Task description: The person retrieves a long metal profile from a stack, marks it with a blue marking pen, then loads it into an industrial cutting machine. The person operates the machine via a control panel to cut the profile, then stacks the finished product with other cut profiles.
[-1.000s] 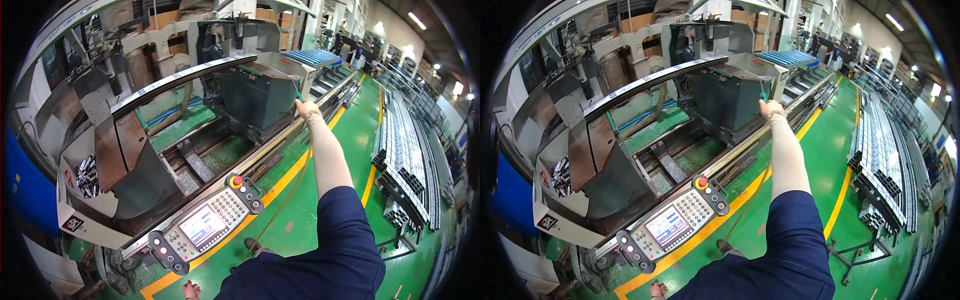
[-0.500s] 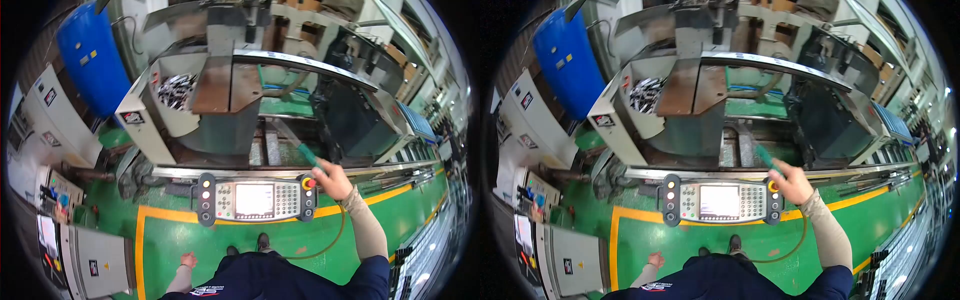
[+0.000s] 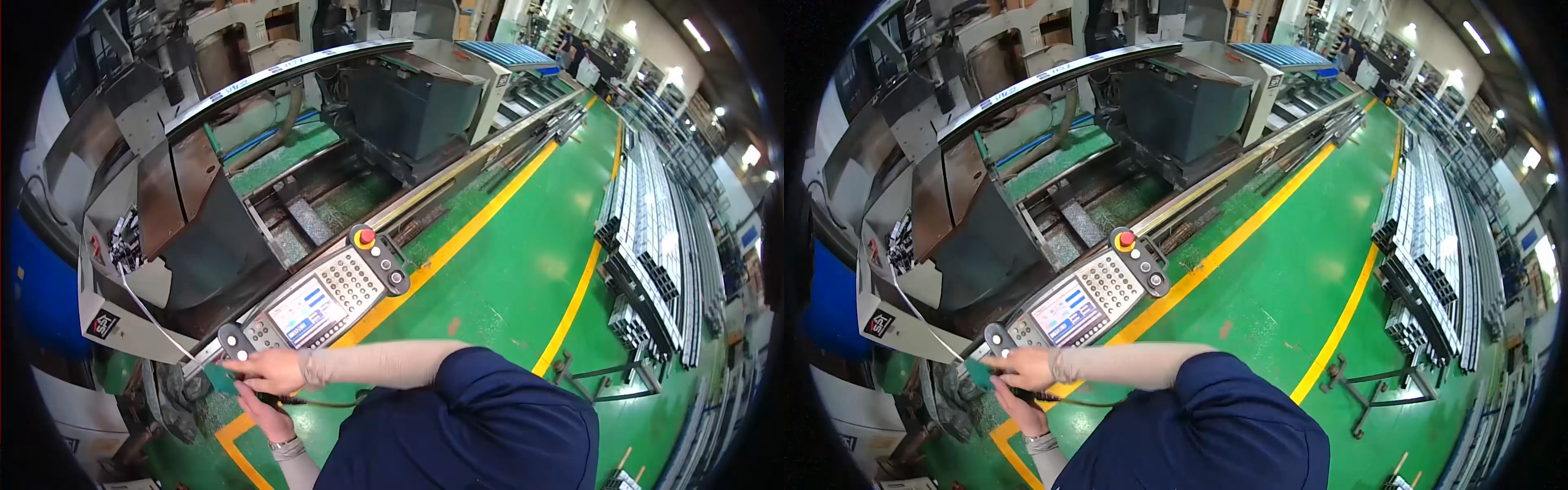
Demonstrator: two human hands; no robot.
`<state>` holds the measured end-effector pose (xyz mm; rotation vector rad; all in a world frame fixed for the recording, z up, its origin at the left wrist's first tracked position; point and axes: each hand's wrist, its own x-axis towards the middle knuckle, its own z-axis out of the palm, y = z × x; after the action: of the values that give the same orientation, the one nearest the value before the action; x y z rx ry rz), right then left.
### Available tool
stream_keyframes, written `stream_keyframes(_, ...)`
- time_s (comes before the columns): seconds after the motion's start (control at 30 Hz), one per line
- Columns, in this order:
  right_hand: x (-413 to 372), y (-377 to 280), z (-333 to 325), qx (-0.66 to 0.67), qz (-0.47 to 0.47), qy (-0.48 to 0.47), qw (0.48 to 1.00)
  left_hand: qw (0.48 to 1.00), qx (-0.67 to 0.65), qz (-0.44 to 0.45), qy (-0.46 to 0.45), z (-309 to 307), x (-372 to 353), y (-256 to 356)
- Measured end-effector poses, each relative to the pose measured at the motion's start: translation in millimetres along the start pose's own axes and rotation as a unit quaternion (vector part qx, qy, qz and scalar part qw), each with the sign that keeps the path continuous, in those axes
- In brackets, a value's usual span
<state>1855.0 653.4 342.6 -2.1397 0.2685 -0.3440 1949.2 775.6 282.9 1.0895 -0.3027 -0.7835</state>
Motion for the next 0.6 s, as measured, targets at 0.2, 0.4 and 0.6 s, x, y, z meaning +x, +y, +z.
stream_keyframes(0.2, -58, 94, 32, -0.115, 0.056, 0.126, 0.984, 0.958, 0.287, 0.006, 0.001, -58, 21, 16)
stream_keyframes(0.4, -179, 124, 5, -0.091, 0.244, 0.159, 0.952, 0.958, 0.263, 0.053, 0.101, -104, 77, 6)
stream_keyframes(0.6, -264, 143, 44, -0.085, 0.371, 0.102, 0.919, 0.92, 0.364, 0.098, 0.106, -85, 91, -18)
